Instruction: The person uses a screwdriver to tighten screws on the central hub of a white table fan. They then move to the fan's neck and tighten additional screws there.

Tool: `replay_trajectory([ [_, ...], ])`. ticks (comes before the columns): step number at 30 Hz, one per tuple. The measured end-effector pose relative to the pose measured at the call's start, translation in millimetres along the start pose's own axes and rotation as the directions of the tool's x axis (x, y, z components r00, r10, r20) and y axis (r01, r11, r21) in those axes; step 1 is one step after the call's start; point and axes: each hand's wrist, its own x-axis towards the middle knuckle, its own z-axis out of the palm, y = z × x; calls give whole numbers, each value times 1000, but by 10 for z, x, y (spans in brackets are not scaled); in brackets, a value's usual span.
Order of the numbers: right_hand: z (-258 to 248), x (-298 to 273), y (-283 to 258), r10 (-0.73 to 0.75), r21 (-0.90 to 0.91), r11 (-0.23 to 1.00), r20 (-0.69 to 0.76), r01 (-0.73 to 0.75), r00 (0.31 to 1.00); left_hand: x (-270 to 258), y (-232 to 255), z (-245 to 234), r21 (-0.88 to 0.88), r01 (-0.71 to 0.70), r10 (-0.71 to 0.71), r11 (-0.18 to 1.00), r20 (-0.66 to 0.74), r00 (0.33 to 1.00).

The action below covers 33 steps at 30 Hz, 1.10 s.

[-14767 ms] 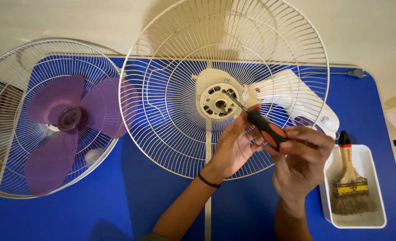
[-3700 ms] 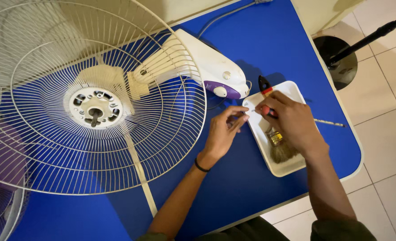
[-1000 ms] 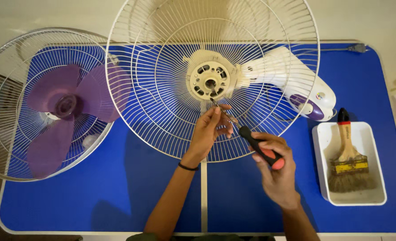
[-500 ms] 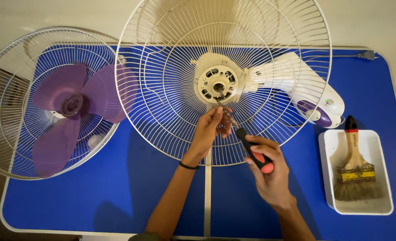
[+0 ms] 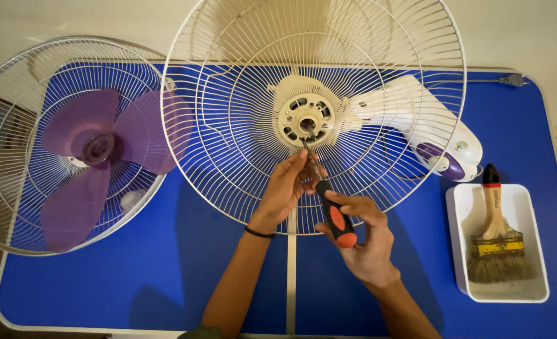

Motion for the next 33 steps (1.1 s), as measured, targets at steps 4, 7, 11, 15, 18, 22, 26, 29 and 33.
replay_trajectory([
  [4,10,59,-40,-95,-172,981,13,96,995,-29,24,11,0,23,-23,1000,-36,999],
  [7,49,130,-85,-124,-186,975,-4,122,992,-25,62,-6,6,20,-20,1000,-17,1000],
  [11,-58,252,-175,-127,-165,977,74,138,989,6,64,-24,-29,7,-6,1000,31,999],
  [15,-179,352,-235,-159,-222,948,298,230,941,-8,64,-34,-37,28,-27,999,20,999],
  [18,-125,336,-218,-164,-222,942,351,253,922,-20,69,-27,-15,-1,1,1000,0,1000],
  [22,-41,242,-109,-142,-151,975,159,166,977,-20,75,-31,25,22,-22,999,-1,1000],
  [26,40,153,-12,-109,-61,992,-18,107,994,13,56,4,32,6,-6,999,6,1000],
  [29,59,150,7,-141,-112,984,-16,138,990,3,70,6,31,25,-24,999,-20,1000],
  [33,53,209,-41,-165,-117,979,6,164,986,3,93,20,12,26,-26,1000,-6,1000],
])
